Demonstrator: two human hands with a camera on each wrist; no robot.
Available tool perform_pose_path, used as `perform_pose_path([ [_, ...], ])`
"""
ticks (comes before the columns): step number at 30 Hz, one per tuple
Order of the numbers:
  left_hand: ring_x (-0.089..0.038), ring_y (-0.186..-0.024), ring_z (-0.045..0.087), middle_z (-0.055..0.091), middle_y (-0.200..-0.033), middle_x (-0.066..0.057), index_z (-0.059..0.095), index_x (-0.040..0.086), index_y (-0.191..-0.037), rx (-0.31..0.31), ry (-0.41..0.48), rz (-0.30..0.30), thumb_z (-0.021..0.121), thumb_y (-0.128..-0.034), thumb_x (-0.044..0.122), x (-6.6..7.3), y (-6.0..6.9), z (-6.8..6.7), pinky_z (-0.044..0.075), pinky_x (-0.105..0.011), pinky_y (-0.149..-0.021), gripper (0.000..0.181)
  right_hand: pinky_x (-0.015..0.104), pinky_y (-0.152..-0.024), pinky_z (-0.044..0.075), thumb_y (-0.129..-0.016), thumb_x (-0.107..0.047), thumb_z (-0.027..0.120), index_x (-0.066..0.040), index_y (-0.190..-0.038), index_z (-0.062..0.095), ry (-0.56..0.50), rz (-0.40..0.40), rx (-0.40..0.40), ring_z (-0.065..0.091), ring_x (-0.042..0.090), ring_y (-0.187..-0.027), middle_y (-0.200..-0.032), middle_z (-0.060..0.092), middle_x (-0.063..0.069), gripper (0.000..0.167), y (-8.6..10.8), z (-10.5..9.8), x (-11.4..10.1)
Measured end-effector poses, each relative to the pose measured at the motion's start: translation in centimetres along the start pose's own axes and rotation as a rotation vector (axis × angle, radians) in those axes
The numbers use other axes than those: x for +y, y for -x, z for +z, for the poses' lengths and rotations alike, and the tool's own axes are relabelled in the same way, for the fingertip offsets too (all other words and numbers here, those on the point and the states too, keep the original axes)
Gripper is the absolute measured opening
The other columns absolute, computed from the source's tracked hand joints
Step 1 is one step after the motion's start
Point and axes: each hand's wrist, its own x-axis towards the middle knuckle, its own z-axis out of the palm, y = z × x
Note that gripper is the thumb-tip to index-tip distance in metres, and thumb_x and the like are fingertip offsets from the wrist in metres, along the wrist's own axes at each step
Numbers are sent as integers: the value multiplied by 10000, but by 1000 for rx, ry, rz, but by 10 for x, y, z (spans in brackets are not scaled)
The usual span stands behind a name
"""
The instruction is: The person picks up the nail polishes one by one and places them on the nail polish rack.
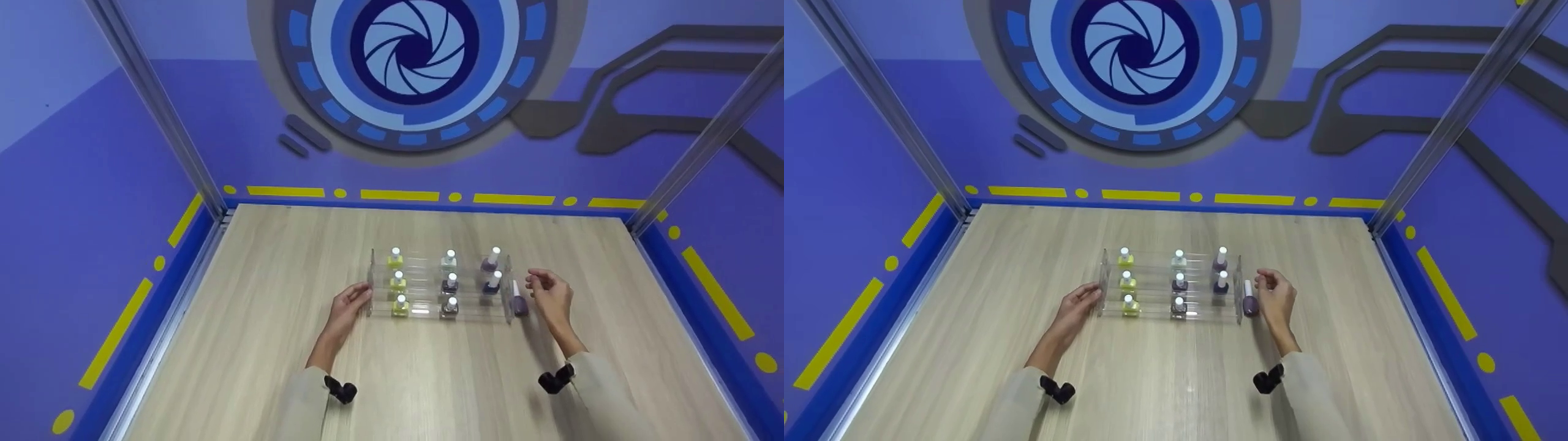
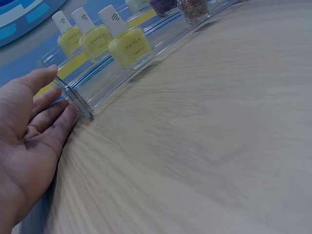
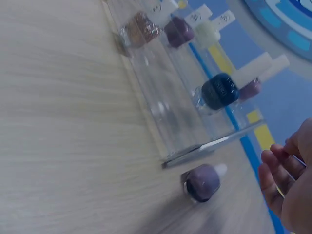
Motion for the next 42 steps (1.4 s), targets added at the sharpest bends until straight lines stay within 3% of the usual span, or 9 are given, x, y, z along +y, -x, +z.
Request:
perform_pose_path([
  [5, -85, -1229, 609, 584, -1452, -194, 565, -5, -1399, 18, -1, 2, 671, -1005, 257, 2, -1, -2, 510, -224, -1070, 485, 83, -606, 498, -989, -29, 603, 80, -1093, 730, 143, 50, 2, 699, 120, -782, -1016, 749, 264, 197, -1, 8, 16],
  [11, -191, -1331, 576, 569, -1470, -198, 557, 5, -1411, -6, -1, 10, 674, -1002, 295, 2, 1, -1, 491, -245, -1114, 515, 195, -667, 470, -973, -151, 644, 37, -1063, 761, 313, 86, -3, 701, 262, -855, -996, 764, 217, 239, -2, 16, 28],
  [16, -193, -1327, 579, 572, -1469, -202, 563, 7, -1407, -10, -5, 0, 673, -1002, 290, -1, 3, 1, 490, -263, -1119, 506, 186, -599, 465, -942, -199, 689, 47, -1041, 764, 387, 121, -110, 666, 169, -739, -961, 768, 202, 275, 0, 18, 34],
  [20, -138, -1293, 590, 572, -1473, -193, 570, 17, -1400, -5, -7, -11, 682, -996, 297, -1, 2, 1, 488, -254, -1114, 504, 196, -589, 473, -900, -193, 724, 42, -1032, 774, 427, 105, -141, 633, 92, -671, -937, 778, 189, 274, -1, 17, 34],
  [27, -105, -1256, 600, 570, -1464, -210, 565, -8, -1397, -5, 30, 11, 680, -999, 239, 1, 1, -1, 506, -213, -1075, 483, 183, -572, 468, -880, -209, 758, 39, -1006, 782, 406, 99, -142, 596, 36, -616, -910, 786, 182, 279, -5, 16, 32],
  [36, -92, -1240, 605, 565, -1465, -200, 552, 4, -1414, -9, 15, 3, 681, -998, 278, 0, 1, -1, 503, -247, -1099, 515, 137, -508, 486, -929, -153, 723, 68, -1042, 741, 272, 123, -143, 593, 15, -604, -881, 769, 170, 249, 1, 7, 26],
  [42, -116, -1266, 597, 574, -1456, -191, 555, 9, -1407, -9, 6, -3, 680, -997, 312, 2, 2, -1, 494, -246, -1112, 525, 138, -554, 494, -954, -146, 688, 51, -1100, 719, 241, 142, -138, 625, 38, -679, -952, 765, 180, 247, 3, 0, 20],
])
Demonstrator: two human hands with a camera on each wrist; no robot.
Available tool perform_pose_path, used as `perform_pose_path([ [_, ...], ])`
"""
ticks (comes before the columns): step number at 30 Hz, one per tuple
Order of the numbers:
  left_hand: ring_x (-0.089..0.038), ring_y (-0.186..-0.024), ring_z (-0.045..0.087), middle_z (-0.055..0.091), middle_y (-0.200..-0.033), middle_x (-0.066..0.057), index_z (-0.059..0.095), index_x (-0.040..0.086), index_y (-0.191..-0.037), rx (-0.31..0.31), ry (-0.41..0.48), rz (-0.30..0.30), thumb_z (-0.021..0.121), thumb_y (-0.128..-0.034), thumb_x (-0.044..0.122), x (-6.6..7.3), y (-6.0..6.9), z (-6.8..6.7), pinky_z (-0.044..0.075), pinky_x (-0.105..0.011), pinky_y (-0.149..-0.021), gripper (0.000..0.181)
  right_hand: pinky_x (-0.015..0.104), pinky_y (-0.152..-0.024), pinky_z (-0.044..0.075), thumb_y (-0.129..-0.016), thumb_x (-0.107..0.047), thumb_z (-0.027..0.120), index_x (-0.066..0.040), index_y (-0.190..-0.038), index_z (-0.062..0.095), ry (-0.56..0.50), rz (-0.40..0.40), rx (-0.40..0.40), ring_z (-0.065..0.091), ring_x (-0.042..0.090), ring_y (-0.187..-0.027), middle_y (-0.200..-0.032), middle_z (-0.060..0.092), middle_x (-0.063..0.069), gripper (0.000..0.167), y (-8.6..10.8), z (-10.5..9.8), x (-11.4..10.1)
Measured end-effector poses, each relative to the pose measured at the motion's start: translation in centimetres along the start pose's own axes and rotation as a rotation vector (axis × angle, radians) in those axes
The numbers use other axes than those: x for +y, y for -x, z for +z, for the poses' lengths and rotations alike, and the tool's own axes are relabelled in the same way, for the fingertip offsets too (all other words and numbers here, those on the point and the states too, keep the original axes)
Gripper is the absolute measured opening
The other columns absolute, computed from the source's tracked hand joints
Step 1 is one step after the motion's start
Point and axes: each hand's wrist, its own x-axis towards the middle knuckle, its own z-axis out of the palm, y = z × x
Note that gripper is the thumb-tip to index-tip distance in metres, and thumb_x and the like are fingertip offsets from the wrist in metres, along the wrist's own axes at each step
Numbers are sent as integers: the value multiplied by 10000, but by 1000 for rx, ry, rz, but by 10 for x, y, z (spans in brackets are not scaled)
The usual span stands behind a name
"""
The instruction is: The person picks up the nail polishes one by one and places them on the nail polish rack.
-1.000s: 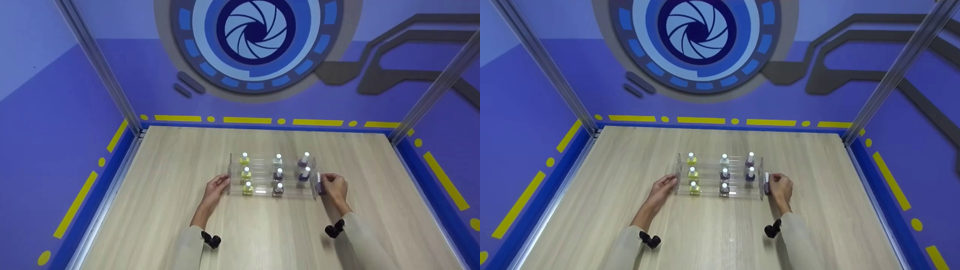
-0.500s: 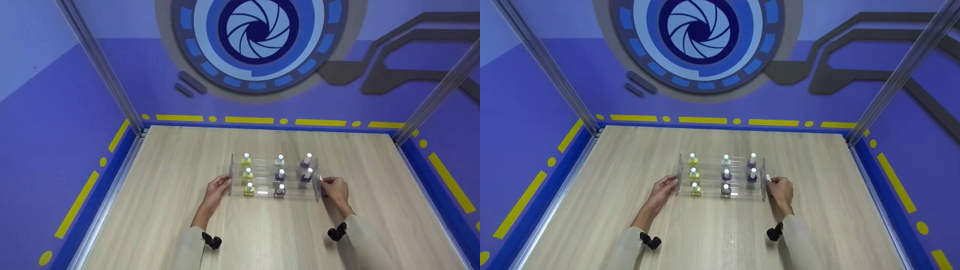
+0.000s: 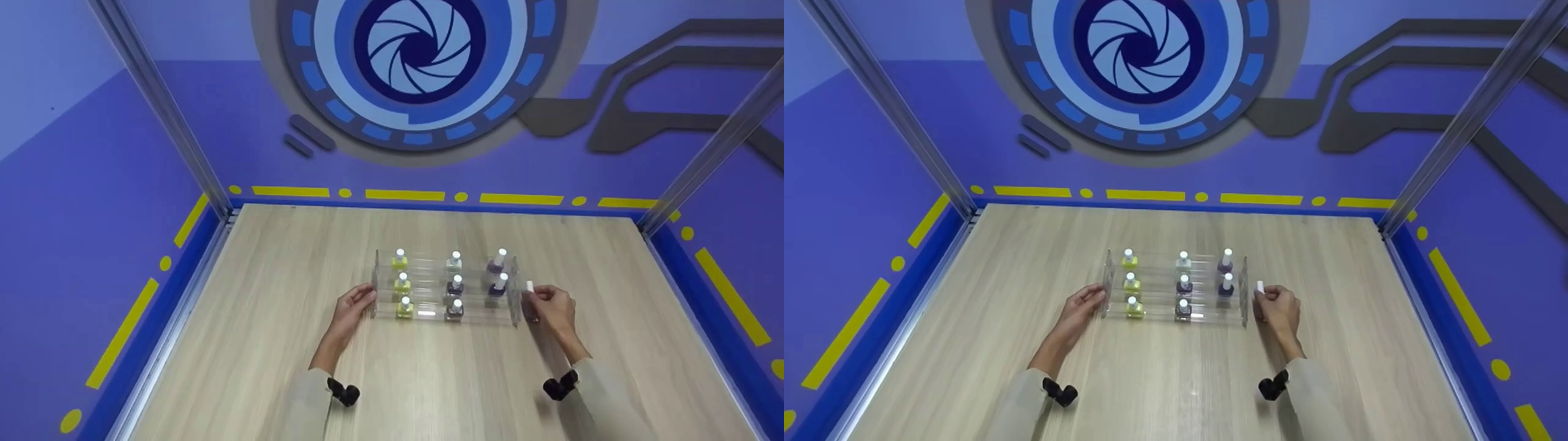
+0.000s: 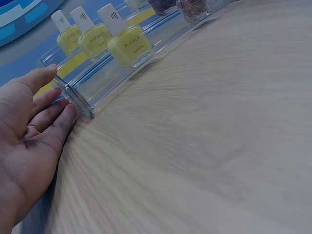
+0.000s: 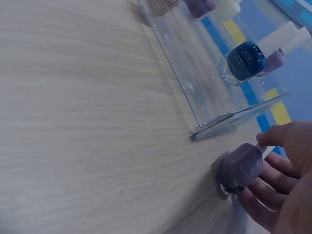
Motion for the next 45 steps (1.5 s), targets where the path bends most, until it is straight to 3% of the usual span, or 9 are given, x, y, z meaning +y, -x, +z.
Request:
perform_pose_path([
  [13, -148, -1298, 590, 581, -1455, -188, 560, 11, -1406, 5, 5, -10, 683, -996, 300, -3, -1, 2, 492, -271, -1127, 517, 98, -618, 490, -923, -183, 767, 45, -1087, 749, 17, -55, 17, 635, -26, -725, -1008, 777, 208, 282, 7, -23, -4],
  [23, -118, -1263, 606, 577, -1457, -201, 550, -1, -1410, 15, 4, -12, 682, -997, 281, -4, -2, 0, 497, -268, -1120, 518, 78, -630, 494, -929, -139, 758, 57, -1077, 734, -44, -96, 48, 621, -75, -712, -1007, 768, 226, 247, 17, -37, -15],
  [45, -173, -1339, 571, 583, -1467, -161, 575, 42, -1400, 22, -29, -14, 688, -990, 316, 1, 0, 2, 474, -312, -1155, 506, 58, -670, 505, -933, -150, 757, 28, -1087, 734, -80, -173, 72, 626, -99, -761, -1033, 766, 215, 236, 34, -49, -44],
])
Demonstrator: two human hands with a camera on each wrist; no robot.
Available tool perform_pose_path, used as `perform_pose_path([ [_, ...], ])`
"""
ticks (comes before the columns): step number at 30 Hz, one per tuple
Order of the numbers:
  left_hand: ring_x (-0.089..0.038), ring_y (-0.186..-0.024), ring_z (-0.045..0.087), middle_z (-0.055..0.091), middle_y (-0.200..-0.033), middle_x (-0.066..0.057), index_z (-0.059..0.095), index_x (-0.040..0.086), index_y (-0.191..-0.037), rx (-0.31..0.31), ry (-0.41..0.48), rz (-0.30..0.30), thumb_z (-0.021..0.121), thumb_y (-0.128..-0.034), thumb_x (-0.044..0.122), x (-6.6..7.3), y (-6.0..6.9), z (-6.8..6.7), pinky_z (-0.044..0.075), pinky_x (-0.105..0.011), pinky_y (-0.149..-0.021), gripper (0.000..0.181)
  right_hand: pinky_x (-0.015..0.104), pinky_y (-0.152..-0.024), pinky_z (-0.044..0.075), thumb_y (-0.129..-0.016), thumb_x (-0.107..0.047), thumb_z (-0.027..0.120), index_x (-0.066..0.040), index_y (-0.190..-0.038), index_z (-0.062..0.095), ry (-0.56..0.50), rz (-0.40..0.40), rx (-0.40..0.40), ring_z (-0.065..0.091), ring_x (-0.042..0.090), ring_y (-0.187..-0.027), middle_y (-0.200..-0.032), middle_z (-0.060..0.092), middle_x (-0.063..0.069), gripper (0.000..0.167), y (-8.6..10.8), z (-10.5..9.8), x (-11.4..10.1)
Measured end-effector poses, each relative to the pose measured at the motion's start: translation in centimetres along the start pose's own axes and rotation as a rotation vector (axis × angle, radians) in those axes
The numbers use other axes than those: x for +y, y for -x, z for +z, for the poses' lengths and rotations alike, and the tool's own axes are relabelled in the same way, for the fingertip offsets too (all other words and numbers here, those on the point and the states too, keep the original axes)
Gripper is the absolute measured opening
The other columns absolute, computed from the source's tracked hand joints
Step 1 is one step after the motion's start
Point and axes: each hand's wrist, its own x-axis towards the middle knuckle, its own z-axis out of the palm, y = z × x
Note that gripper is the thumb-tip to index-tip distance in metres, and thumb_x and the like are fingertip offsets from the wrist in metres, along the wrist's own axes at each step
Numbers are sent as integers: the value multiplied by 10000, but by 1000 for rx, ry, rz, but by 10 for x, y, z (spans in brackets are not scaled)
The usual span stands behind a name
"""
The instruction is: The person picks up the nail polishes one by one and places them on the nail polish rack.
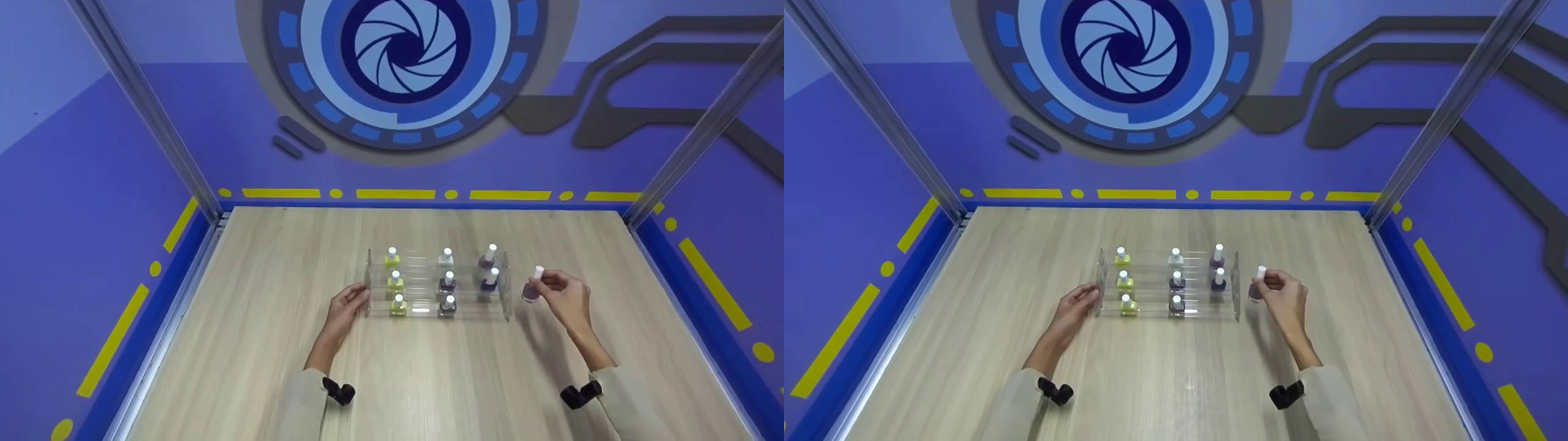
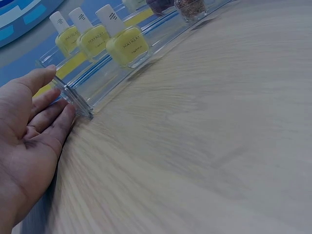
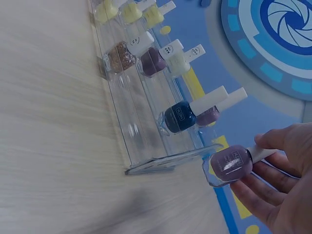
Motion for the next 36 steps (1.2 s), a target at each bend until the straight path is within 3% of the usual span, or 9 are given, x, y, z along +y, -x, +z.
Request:
perform_pose_path([
  [4, -179, -1335, 571, 578, -1469, -175, 562, 30, -1411, 1, -13, 9, 677, -998, 320, 1, 0, -1, 462, -339, -1168, 518, 52, -680, 506, -933, -139, 755, 29, -1099, 728, -9, -5, -17, 627, -114, -767, -1062, 761, 232, 238, 0, 3, -4],
  [12, -139, -1302, 575, 558, -1477, -201, 533, -17, -1425, -17, 25, 22, 664, -1010, 274, -1, -2, -2, 495, -220, -1086, 524, 55, -688, 517, -913, -136, 780, 50, -1091, 732, -54, -2, -54, 641, -109, -766, -1064, 759, 247, 262, 1, 12, -11],
  [22, -178, -1334, 568, 568, -1473, -199, 552, 2, -1417, -17, 17, 18, 668, -1006, 295, 0, -1, -1, 475, -279, -1135, 518, 78, -721, 539, -897, -118, 793, 34, -1074, 736, -75, 5, -118, 639, -87, -820, -1040, 766, 182, 240, 9, 27, -10],
  [36, -174, -1316, 586, 599, -1451, -155, 575, 36, -1402, -5, 19, -1, 688, -990, 316, -3, -2, -2, 458, -336, -1167, 511, 86, -734, 567, -866, -53, 810, 73, -1043, 718, -147, 45, -161, 665, -57, -817, -1034, 755, 236, 236, 14, 51, 6],
])
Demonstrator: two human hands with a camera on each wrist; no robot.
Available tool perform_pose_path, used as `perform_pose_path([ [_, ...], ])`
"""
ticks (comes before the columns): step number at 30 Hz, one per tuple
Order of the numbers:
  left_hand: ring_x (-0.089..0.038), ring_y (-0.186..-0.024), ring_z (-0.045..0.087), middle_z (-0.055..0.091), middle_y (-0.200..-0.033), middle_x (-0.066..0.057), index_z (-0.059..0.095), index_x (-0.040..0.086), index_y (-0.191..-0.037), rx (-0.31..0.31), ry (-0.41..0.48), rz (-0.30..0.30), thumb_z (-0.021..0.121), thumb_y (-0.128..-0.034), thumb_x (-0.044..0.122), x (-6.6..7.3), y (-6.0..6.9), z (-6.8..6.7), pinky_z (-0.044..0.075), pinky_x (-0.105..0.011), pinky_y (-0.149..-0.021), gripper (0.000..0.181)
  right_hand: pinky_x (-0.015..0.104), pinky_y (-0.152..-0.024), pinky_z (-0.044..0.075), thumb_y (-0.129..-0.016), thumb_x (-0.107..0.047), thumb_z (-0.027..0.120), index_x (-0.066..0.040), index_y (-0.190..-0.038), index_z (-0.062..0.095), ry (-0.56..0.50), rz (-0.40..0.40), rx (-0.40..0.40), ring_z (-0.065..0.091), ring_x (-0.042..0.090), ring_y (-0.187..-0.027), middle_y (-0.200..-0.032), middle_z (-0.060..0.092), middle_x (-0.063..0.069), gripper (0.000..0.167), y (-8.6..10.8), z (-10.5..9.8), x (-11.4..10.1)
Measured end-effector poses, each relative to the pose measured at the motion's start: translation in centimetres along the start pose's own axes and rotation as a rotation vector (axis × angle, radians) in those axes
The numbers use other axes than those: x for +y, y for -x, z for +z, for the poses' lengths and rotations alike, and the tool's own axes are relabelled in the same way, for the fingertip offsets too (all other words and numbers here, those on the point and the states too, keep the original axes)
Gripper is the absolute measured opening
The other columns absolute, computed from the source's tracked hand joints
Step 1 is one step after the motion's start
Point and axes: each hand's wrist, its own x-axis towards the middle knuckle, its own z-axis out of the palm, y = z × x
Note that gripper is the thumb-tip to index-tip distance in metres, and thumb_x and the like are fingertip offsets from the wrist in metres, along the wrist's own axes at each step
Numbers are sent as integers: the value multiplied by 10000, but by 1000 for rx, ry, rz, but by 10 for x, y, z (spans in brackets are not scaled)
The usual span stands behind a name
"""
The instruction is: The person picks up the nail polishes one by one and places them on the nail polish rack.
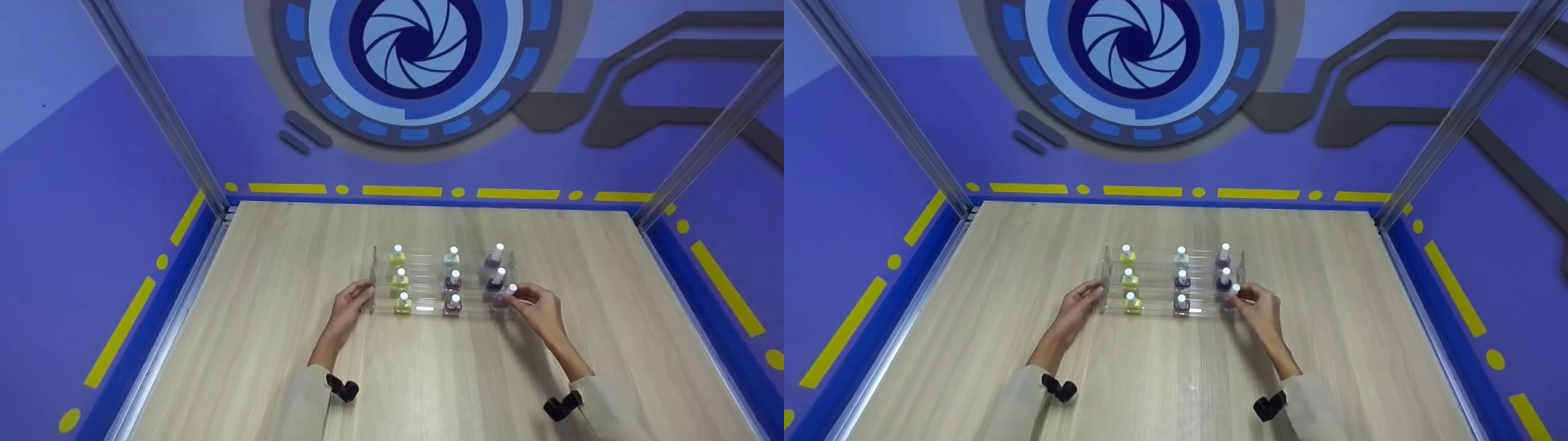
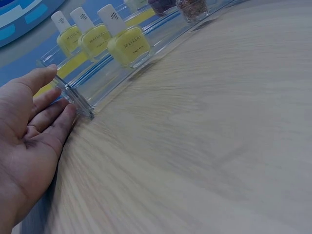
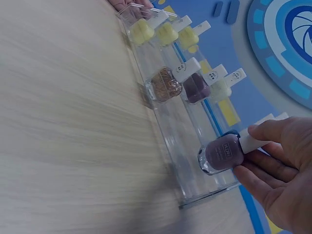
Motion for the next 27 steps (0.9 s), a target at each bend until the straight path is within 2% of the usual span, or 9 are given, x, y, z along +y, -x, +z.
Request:
perform_pose_path([
  [8, -179, -1322, 565, 565, -1468, -183, 547, 11, -1420, -23, 27, 4, 673, -1003, 282, 1, 2, 0, 474, -280, -1134, 512, 81, -710, 546, -861, -44, 809, 73, -1035, 732, 25, -3, 3, 678, -46, -816, -1018, 769, 221, 224, 0, 6, 4],
  [21, -139, -1284, 594, 609, -1439, -147, 581, 45, -1396, 6, -9, -8, 695, -984, 331, 3, 1, 1, 465, -332, -1155, 514, 100, -741, 577, -858, 8, 793, 90, -1031, 722, -10, -20, -37, 674, -46, -816, -1027, 755, 250, 205, 1, 14, 9],
  [27, -142, -1296, 585, 591, -1457, -164, 571, 29, -1403, 1, -9, -1, 683, -995, 309, 1, 0, 1, 457, -343, -1163, 507, 106, -746, 581, -854, 6, 798, 78, -1013, 729, 4, -19, -44, 716, 33, -855, -1035, 755, 250, 188, 2, 18, 9],
])
